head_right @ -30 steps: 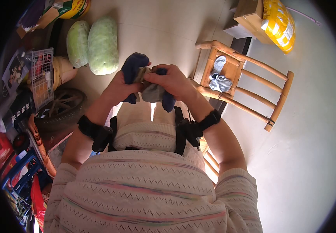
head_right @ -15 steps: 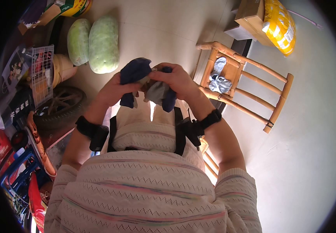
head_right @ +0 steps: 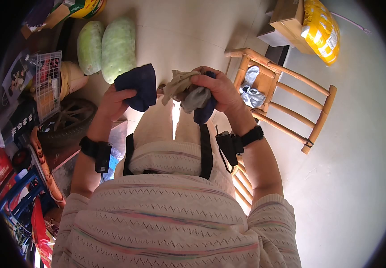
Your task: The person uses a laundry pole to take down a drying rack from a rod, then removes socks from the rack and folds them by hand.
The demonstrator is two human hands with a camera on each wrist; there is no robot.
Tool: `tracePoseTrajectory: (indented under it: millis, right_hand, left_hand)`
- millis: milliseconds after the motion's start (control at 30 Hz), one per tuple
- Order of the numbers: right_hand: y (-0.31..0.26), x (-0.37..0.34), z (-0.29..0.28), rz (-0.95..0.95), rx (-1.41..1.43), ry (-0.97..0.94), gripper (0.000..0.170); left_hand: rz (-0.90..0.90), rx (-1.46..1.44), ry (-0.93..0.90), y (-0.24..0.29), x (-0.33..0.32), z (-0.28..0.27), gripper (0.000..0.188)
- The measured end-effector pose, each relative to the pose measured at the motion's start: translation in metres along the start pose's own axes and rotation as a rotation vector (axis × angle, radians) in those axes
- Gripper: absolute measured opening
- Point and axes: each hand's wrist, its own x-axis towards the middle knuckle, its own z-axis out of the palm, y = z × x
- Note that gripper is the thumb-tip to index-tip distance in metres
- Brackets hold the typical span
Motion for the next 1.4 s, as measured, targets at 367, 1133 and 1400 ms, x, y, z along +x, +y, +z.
tracePoseTrajectory:
  millis: [367,1133,1400]
  right_hand:
    - [0.022,0.023,0.012,0.091,0.02,0.012,0.015]
    - [0.011,0.02,-0.027,0.057,0.219,0.094,0.015]
    - [0.008,0.022,-0.033,0.057,0.212,0.118,0.019]
  left_hand:
    - [-0.096,0.477,-0.129,-0.009,0.002,0.041,0.031]
    - [-0.258,0.292,-0.108,0.01,-0.006,0.009,0.025]
    - [-0.011,0.137,-0.123,0.014,0.0,-0.016,0.006]
